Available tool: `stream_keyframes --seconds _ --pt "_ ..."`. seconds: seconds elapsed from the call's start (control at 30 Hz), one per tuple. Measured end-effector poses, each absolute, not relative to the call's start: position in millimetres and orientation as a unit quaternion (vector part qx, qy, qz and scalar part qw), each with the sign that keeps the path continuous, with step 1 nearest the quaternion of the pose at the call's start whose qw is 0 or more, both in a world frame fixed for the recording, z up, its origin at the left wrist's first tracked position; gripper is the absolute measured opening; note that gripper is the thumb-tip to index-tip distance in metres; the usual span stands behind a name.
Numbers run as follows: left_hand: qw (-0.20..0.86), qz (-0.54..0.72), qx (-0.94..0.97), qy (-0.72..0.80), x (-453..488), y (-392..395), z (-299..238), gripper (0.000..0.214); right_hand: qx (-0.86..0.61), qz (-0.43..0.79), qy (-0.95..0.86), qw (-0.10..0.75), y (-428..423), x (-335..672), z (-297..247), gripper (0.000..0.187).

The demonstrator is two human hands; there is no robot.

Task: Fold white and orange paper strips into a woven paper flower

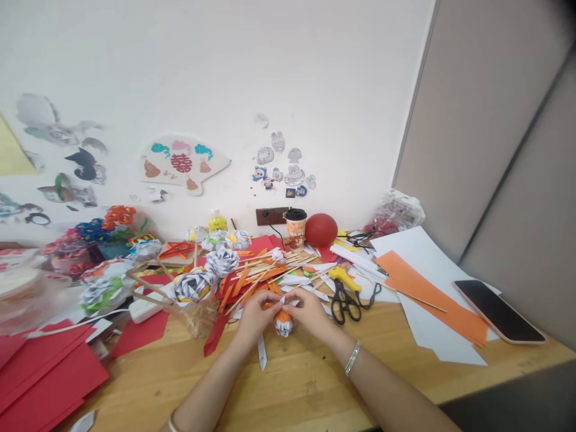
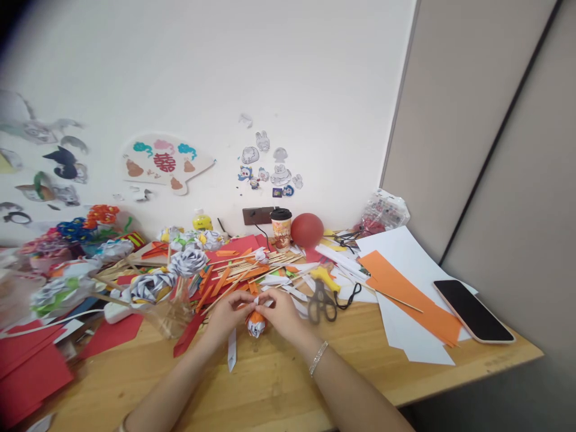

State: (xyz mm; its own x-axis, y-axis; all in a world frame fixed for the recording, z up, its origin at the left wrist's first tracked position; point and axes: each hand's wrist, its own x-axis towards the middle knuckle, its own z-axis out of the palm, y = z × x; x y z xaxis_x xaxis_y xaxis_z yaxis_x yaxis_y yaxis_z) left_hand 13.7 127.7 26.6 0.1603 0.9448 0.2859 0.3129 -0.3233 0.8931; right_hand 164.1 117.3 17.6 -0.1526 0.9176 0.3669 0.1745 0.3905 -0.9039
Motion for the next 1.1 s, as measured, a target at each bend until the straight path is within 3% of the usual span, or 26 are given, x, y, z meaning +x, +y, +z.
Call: stream_keyframes --seconds 0.23,0.4,0.6,0.93,1.1 --pt "0.361 0.398 0.717 0.444 11.6 123.3 36.1 0.015 -0.405 0.403 -0.657 0.492 115.2 167.2 21.3 0.012" --pt "0.458 0.371 0.694 0.413 7.6 126.7 34.7 0.024 -0.407 0.409 -0.652 0.492 115.8 170.2 23.2 0.014" --pt "0.638 0.398 0.534 0.387 4.9 119.1 39.1 0.036 -0.381 0.461 -0.604 0.527 124.9 173.7 17.8 0.015" --pt "0.775 0.290 0.472 0.304 11.8 106.9 41.9 0.035 -0.349 0.461 -0.557 0.596 119.4 174.6 23.6 0.019" --pt "0.788 0.325 0.447 0.272 19.1 106.4 38.7 0.027 -0.330 0.464 -0.585 0.578 114.0 173.2 28.9 0.022"
